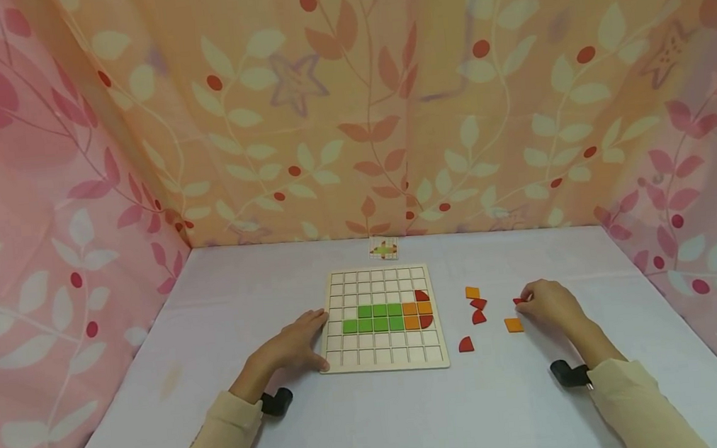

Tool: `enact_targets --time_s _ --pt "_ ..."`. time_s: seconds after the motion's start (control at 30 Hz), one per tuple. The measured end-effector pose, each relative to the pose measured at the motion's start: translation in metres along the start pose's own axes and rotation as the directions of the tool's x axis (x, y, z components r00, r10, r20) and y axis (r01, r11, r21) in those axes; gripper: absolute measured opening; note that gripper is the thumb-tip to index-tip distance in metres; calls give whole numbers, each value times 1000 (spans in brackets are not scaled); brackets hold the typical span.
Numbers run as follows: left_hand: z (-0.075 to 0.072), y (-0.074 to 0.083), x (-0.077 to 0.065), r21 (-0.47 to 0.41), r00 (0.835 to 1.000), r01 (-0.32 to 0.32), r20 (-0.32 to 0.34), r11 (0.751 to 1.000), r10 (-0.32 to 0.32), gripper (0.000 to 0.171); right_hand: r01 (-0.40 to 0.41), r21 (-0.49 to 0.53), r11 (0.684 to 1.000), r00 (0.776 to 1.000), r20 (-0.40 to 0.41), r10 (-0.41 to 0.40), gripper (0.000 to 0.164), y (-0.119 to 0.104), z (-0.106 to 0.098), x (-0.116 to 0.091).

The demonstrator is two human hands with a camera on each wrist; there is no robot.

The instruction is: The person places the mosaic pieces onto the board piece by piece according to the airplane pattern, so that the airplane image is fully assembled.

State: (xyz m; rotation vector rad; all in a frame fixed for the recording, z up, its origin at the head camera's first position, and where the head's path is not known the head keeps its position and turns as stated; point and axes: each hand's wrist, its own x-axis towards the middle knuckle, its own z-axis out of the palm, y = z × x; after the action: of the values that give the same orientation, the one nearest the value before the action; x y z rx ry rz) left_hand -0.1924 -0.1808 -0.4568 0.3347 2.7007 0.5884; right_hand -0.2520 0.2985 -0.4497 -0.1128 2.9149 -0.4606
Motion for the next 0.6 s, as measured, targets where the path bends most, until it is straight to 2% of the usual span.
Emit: enact_targets --time_s 0.6 --pt "0 1 -2 -6 1000 3 -4 1000 -3 98 -23 -15 1000 1000 -15 23 26 -5 2 -2"
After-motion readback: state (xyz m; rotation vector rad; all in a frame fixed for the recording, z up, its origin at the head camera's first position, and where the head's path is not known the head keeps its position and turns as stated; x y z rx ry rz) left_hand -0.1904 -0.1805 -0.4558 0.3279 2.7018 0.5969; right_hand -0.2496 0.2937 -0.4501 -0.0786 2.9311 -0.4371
